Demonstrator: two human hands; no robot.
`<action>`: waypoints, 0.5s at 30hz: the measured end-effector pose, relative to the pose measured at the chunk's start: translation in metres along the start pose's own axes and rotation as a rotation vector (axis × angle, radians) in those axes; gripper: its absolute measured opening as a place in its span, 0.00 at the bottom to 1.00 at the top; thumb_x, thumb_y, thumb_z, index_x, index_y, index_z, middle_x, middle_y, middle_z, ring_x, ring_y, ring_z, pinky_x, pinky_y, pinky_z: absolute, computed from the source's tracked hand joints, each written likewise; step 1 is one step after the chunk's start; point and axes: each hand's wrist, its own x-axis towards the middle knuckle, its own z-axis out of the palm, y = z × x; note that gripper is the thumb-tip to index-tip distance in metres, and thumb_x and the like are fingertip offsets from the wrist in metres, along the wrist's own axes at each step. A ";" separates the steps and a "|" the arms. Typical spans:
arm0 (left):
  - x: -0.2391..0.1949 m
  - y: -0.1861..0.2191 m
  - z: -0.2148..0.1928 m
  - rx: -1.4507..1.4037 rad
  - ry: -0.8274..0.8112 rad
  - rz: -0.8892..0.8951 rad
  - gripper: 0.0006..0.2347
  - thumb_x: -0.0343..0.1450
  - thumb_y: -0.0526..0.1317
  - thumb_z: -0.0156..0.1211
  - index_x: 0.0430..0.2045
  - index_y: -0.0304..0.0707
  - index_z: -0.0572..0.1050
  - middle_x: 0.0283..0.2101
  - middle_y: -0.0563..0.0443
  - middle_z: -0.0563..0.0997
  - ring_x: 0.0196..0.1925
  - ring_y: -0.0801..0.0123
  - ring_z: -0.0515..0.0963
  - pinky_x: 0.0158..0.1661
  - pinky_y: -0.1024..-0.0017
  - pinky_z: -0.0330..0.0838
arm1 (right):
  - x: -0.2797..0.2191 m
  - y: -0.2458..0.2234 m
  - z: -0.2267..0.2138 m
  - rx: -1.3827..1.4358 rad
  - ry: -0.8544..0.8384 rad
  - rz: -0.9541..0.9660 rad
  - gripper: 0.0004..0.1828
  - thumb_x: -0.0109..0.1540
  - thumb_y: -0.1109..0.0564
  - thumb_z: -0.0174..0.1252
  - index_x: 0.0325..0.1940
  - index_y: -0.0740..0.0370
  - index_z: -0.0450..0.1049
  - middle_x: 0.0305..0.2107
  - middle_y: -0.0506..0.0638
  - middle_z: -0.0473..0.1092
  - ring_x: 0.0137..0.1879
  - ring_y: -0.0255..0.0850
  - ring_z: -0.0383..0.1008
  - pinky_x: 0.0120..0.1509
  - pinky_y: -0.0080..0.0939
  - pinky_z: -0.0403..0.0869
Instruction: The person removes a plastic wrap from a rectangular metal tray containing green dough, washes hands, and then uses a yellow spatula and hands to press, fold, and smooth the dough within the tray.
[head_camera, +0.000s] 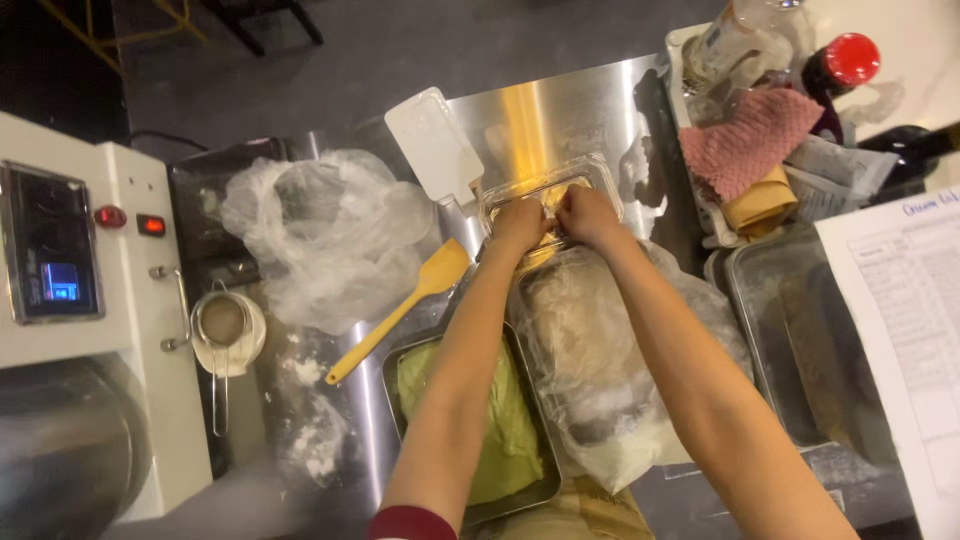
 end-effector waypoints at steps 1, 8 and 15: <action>-0.004 -0.002 -0.001 -0.066 0.079 0.036 0.12 0.68 0.47 0.66 0.31 0.35 0.81 0.38 0.35 0.83 0.44 0.45 0.82 0.45 0.51 0.75 | 0.001 0.000 0.004 0.008 0.010 0.022 0.14 0.58 0.51 0.63 0.37 0.65 0.77 0.32 0.63 0.76 0.41 0.61 0.77 0.47 0.58 0.74; -0.019 0.017 -0.022 -0.339 0.272 -0.003 0.15 0.76 0.47 0.52 0.31 0.36 0.83 0.32 0.37 0.85 0.39 0.47 0.84 0.44 0.54 0.75 | -0.025 -0.030 -0.014 0.456 0.079 0.307 0.32 0.76 0.38 0.43 0.41 0.64 0.83 0.29 0.62 0.78 0.37 0.53 0.79 0.46 0.53 0.75; -0.045 0.075 -0.009 -1.114 0.161 0.264 0.25 0.82 0.55 0.30 0.74 0.46 0.52 0.80 0.47 0.49 0.82 0.57 0.45 0.76 0.60 0.39 | -0.055 -0.104 -0.039 1.574 0.140 0.339 0.38 0.69 0.34 0.37 0.80 0.49 0.44 0.77 0.48 0.44 0.80 0.44 0.48 0.79 0.46 0.54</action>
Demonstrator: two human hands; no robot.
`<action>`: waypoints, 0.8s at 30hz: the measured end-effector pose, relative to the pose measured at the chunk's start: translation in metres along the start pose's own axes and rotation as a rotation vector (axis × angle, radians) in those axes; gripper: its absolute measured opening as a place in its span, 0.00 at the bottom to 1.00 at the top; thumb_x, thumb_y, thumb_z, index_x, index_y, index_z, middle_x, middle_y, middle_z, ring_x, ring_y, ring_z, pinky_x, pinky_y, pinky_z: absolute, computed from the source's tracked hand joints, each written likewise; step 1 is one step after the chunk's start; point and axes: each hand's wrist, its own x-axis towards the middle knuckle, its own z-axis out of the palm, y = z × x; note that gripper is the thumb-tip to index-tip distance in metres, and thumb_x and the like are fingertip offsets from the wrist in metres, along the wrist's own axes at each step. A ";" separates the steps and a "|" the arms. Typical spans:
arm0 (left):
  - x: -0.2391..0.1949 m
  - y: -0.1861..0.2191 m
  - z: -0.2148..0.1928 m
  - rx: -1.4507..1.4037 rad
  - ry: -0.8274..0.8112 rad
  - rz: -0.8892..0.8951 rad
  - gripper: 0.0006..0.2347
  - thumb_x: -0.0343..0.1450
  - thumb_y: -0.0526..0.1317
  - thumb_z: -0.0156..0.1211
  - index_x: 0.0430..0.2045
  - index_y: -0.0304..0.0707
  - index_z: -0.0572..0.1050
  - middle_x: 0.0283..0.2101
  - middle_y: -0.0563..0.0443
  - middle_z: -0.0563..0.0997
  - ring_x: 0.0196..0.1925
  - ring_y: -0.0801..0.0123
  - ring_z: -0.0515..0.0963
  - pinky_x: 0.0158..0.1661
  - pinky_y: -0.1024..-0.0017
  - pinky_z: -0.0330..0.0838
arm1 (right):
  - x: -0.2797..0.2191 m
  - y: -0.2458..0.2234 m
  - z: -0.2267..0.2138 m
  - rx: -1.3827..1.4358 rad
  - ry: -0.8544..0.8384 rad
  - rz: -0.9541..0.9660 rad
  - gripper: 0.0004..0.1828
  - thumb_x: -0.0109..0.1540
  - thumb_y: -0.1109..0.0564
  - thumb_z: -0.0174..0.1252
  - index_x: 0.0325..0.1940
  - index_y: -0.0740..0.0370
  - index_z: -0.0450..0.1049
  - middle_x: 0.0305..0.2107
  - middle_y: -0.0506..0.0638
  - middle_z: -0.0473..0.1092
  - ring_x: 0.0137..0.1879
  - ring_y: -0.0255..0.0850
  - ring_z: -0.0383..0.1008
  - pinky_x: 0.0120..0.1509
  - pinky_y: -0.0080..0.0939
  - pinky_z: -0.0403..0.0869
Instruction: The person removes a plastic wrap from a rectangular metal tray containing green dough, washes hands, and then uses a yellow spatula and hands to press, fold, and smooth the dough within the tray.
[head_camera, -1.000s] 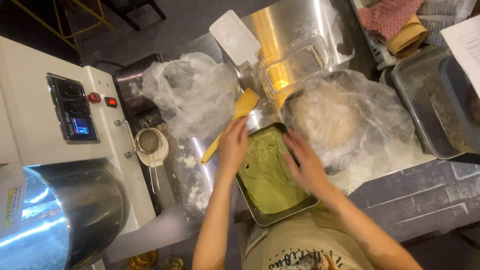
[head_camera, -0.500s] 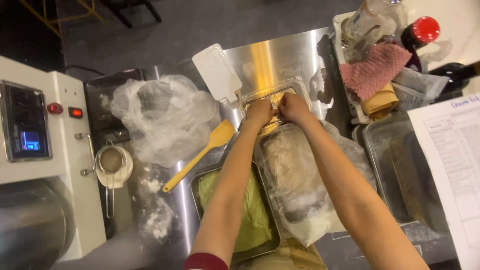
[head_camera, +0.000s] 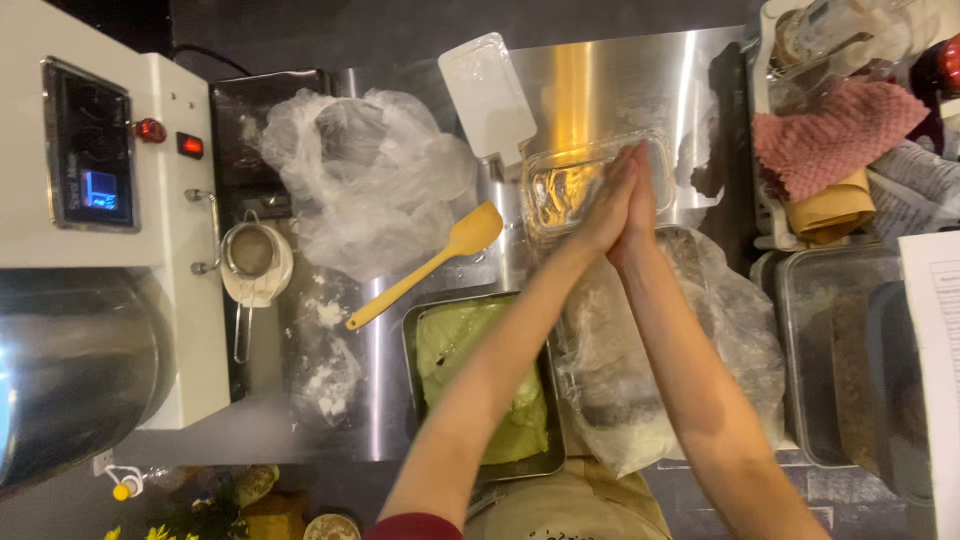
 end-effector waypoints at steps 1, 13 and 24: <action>-0.011 0.006 0.003 -0.066 -0.004 0.084 0.26 0.83 0.55 0.29 0.76 0.46 0.47 0.82 0.49 0.44 0.85 0.57 0.39 0.79 0.60 0.33 | -0.015 -0.005 0.009 0.012 -0.048 -0.062 0.39 0.70 0.34 0.37 0.81 0.53 0.43 0.79 0.50 0.42 0.82 0.44 0.44 0.81 0.46 0.50; -0.299 0.088 -0.071 0.103 0.736 0.018 0.20 0.81 0.40 0.41 0.69 0.31 0.61 0.73 0.41 0.64 0.77 0.58 0.60 0.72 0.63 0.51 | -0.272 0.074 0.021 -0.504 -0.181 -0.019 0.34 0.72 0.44 0.37 0.78 0.68 0.54 0.76 0.58 0.53 0.81 0.49 0.50 0.81 0.47 0.50; -0.408 0.014 -0.061 0.845 0.561 -0.177 0.29 0.79 0.42 0.44 0.73 0.26 0.46 0.78 0.31 0.47 0.80 0.42 0.46 0.74 0.55 0.45 | -0.295 0.164 -0.001 -1.172 -0.075 -0.321 0.35 0.71 0.51 0.41 0.78 0.73 0.46 0.75 0.70 0.46 0.81 0.62 0.46 0.81 0.52 0.48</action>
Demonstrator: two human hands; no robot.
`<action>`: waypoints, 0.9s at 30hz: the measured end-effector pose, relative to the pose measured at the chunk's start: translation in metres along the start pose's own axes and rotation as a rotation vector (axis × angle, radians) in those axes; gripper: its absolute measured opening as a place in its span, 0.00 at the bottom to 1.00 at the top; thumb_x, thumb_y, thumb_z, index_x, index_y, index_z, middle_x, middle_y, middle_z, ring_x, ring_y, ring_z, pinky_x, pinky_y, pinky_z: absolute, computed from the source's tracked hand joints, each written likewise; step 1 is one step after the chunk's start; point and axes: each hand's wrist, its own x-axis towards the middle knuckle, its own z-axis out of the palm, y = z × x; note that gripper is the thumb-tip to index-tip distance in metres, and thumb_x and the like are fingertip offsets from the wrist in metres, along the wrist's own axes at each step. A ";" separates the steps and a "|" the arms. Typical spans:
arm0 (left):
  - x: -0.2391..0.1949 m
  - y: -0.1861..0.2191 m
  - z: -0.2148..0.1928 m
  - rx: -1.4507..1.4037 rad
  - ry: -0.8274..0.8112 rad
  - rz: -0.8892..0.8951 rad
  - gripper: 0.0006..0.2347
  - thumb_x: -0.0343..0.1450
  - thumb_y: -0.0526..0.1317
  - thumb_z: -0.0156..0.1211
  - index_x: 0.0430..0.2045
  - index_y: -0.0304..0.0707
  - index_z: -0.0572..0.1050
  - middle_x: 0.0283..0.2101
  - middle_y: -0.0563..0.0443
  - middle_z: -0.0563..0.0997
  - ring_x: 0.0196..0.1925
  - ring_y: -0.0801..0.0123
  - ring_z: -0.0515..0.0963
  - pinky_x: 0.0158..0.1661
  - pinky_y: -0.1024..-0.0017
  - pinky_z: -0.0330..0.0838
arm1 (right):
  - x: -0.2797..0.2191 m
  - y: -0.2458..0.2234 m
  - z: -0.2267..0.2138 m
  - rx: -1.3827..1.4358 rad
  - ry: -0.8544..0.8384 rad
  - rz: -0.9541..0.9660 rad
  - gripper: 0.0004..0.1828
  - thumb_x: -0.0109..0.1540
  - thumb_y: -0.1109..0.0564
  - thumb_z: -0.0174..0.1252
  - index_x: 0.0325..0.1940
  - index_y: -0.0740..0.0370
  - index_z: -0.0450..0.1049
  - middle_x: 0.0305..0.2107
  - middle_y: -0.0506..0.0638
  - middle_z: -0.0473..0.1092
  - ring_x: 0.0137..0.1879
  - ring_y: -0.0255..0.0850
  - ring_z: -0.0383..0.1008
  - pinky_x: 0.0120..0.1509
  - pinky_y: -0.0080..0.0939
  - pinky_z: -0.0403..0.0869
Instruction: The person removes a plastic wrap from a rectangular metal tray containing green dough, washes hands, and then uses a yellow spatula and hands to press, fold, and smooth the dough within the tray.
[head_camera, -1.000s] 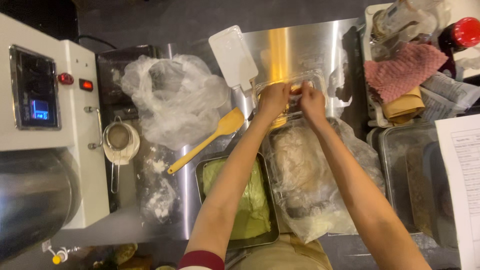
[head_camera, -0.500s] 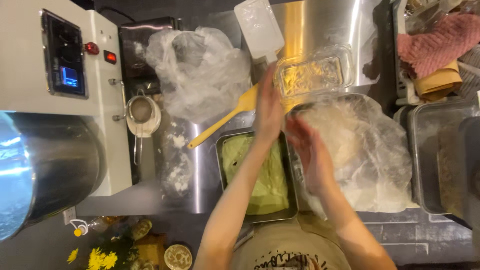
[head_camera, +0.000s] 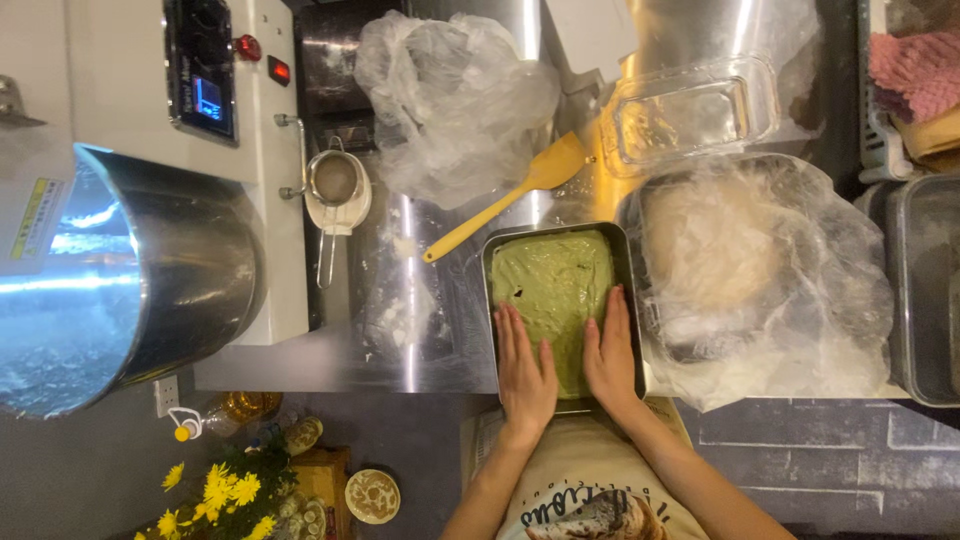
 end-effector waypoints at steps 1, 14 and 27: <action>0.001 -0.002 0.003 -0.001 -0.008 -0.017 0.30 0.79 0.42 0.45 0.73 0.25 0.44 0.78 0.30 0.45 0.80 0.41 0.46 0.74 0.54 0.45 | 0.002 -0.001 0.003 0.023 0.020 0.033 0.34 0.72 0.51 0.42 0.78 0.72 0.46 0.74 0.69 0.48 0.80 0.62 0.48 0.81 0.52 0.50; 0.004 0.005 0.038 -0.273 0.169 -0.254 0.29 0.74 0.40 0.58 0.71 0.34 0.55 0.74 0.34 0.58 0.76 0.44 0.58 0.70 0.55 0.54 | 0.010 -0.006 0.019 0.284 0.150 0.397 0.33 0.68 0.51 0.54 0.75 0.65 0.58 0.66 0.64 0.59 0.72 0.55 0.61 0.75 0.47 0.60; -0.003 0.010 0.017 -0.058 0.115 -0.209 0.34 0.76 0.45 0.55 0.73 0.27 0.48 0.77 0.31 0.51 0.78 0.43 0.54 0.71 0.52 0.51 | -0.008 0.010 0.000 0.030 -0.017 0.146 0.42 0.66 0.52 0.54 0.78 0.72 0.46 0.73 0.70 0.48 0.79 0.62 0.48 0.81 0.52 0.50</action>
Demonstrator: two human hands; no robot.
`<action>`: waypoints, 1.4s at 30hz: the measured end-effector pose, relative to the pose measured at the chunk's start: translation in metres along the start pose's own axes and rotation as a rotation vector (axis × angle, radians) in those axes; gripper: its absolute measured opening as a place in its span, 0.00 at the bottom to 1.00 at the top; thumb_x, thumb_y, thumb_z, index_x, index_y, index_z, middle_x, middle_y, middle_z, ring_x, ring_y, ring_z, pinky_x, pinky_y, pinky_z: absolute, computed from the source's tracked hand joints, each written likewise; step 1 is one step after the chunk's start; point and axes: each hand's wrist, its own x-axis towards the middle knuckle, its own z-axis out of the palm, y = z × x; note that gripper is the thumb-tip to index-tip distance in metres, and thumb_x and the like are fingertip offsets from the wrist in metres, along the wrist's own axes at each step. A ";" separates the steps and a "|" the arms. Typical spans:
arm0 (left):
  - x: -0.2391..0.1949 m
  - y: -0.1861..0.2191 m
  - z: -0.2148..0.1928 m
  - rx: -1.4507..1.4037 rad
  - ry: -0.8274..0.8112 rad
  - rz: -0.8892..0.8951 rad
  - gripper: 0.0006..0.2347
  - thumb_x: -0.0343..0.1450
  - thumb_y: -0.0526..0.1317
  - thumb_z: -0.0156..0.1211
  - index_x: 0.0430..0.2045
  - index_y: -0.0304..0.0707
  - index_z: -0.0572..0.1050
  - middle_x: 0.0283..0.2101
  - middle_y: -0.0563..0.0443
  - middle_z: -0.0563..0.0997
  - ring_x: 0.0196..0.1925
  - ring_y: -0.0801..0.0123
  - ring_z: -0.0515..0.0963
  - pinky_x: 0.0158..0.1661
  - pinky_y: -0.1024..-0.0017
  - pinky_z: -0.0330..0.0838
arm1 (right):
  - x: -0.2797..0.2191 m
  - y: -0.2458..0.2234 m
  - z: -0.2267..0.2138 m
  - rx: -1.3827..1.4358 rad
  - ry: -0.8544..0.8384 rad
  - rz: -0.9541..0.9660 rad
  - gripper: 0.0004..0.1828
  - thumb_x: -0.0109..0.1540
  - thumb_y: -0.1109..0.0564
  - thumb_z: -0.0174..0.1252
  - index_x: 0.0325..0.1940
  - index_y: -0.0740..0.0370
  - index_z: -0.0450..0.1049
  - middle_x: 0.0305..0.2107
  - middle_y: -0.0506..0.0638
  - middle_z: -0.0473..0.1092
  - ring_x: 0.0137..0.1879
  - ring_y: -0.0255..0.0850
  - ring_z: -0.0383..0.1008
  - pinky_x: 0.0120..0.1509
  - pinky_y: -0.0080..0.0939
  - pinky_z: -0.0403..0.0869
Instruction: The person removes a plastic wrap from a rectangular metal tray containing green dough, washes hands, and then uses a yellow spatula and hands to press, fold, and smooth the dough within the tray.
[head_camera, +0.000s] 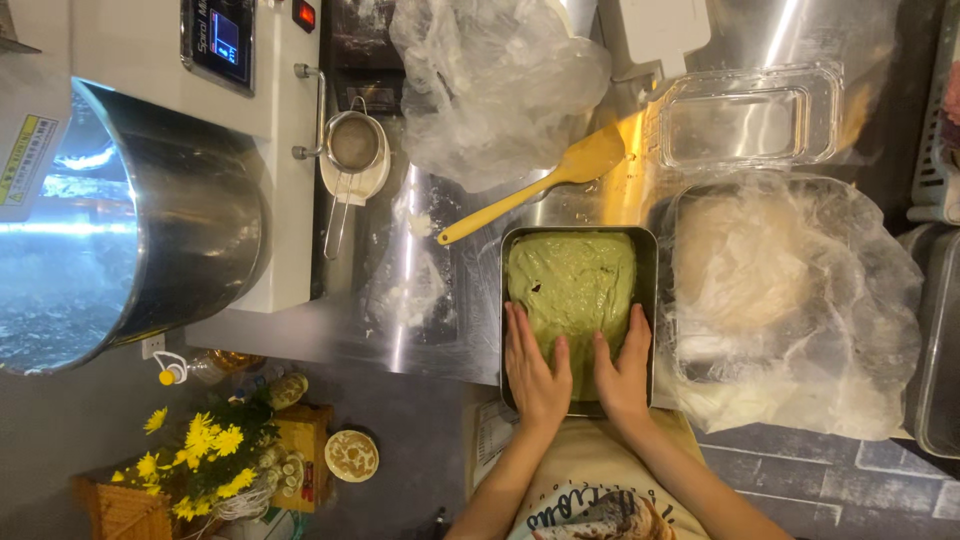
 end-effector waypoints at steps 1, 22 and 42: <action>0.002 -0.001 0.002 0.027 -0.018 0.006 0.35 0.75 0.46 0.56 0.73 0.26 0.47 0.77 0.30 0.50 0.78 0.42 0.54 0.70 0.51 0.50 | 0.001 0.002 0.001 -0.008 -0.006 -0.028 0.42 0.66 0.52 0.54 0.78 0.72 0.46 0.73 0.71 0.48 0.79 0.63 0.48 0.81 0.52 0.50; 0.006 0.004 0.016 -0.221 0.109 -0.211 0.20 0.71 0.43 0.64 0.55 0.30 0.74 0.62 0.34 0.74 0.64 0.45 0.74 0.62 0.57 0.67 | 0.007 -0.023 -0.006 0.435 -0.010 0.458 0.39 0.59 0.61 0.64 0.73 0.66 0.60 0.60 0.61 0.66 0.64 0.49 0.66 0.67 0.45 0.67; 0.006 0.009 -0.077 -0.051 -0.291 0.009 0.15 0.72 0.36 0.60 0.53 0.35 0.75 0.54 0.39 0.82 0.51 0.49 0.84 0.50 0.57 0.76 | 0.118 -0.102 0.016 -0.463 -0.981 -1.262 0.22 0.69 0.44 0.48 0.40 0.64 0.79 0.45 0.59 0.74 0.63 0.52 0.69 0.79 0.56 0.54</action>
